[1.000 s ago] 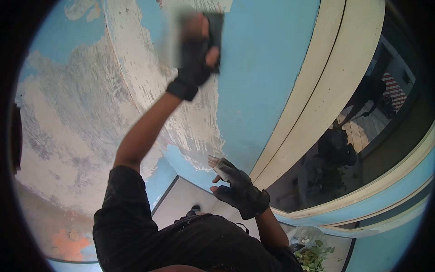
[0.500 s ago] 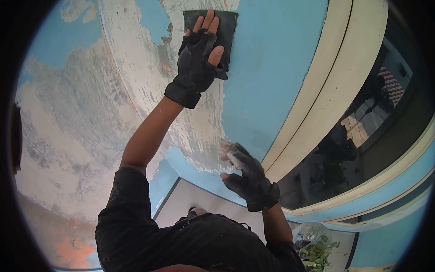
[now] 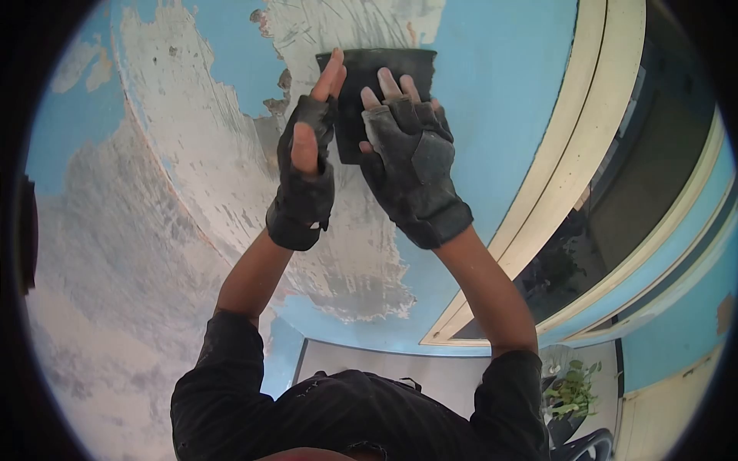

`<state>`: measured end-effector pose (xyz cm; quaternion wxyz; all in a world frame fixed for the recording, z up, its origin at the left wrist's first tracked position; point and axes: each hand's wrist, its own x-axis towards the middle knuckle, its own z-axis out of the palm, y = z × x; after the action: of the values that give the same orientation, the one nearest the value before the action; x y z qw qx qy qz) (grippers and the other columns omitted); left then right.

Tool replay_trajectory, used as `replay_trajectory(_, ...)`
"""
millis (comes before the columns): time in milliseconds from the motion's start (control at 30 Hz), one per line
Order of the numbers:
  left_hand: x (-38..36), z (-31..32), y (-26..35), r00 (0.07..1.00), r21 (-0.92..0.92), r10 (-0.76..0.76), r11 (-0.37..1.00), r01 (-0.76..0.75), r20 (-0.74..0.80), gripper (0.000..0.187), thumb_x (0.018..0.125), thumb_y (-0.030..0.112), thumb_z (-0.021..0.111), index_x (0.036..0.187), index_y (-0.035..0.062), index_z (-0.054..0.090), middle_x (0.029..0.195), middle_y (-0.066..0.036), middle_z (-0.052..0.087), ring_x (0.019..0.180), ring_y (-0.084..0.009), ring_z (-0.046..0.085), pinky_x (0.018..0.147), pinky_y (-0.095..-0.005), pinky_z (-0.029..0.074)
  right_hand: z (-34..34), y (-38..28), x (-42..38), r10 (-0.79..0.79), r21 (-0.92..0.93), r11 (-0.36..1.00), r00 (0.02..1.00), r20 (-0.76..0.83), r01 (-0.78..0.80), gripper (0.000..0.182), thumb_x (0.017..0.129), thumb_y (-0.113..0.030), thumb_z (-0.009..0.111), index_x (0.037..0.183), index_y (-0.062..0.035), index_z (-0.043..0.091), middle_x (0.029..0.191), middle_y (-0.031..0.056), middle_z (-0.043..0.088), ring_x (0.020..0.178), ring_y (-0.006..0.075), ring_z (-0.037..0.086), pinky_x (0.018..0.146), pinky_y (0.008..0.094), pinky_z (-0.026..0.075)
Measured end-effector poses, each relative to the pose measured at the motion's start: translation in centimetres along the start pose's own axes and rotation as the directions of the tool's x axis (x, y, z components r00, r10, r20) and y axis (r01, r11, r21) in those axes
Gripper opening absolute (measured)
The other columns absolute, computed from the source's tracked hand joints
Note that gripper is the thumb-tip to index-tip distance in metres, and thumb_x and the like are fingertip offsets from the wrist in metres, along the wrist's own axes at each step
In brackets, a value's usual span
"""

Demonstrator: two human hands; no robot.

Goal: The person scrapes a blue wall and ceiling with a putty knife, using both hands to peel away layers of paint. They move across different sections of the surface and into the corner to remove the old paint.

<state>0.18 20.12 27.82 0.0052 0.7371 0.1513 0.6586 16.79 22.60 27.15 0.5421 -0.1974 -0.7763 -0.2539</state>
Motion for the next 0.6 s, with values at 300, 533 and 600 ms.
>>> replay_trajectory(300, -5.5, -9.6, 0.1, 0.985, 0.077, 0.116, 0.989, -0.127, 0.126, 0.085, 0.105, 0.063, 0.024, 0.149, -0.0081, 0.041, 0.153, -0.028, 0.045, 0.144, -0.038, 0.042, 0.12, -0.0469, 0.03, 3.8, -2.4, 1.8, 0.109, -0.365, 0.918, 0.983, -0.149, -0.157, 0.062, 0.089, -0.049, 0.065, 0.143, -0.0191, 0.059, 0.153, 0.0155, 0.048, 0.137, 0.0399, 0.047, 0.109, 0.0623, 0.035)
replay_trajectory(533, -9.2, -13.5, -0.5, 0.991, 0.051, 0.13, 0.99, -0.132, 0.033, 0.075, 0.106, 0.06, 0.022, 0.143, 0.0008, 0.05, 0.141, -0.027, 0.058, 0.13, -0.0405, 0.058, 0.111, -0.0519, 0.041, 4.5, -2.3, 2.2, 0.056, -0.493, 0.862, 0.989, -0.135, -0.116, 0.064, 0.092, -0.052, 0.062, 0.145, -0.0168, 0.056, 0.153, 0.0172, 0.047, 0.139, 0.0409, 0.044, 0.111, 0.0637, 0.033)
replay_trajectory(600, -9.8, -14.0, -0.6, 0.994, 0.034, 0.11, 0.993, -0.111, 0.026, 0.076, 0.105, 0.06, 0.022, 0.143, 0.0011, 0.051, 0.141, -0.027, 0.058, 0.13, -0.0402, 0.058, 0.112, -0.0521, 0.04, 4.6, -2.2, 2.4, 0.063, -0.495, 0.863, 0.992, -0.105, -0.107, 0.066, 0.092, -0.055, 0.06, 0.145, -0.0163, 0.056, 0.153, 0.0168, 0.047, 0.14, 0.0408, 0.044, 0.111, 0.0641, 0.033)
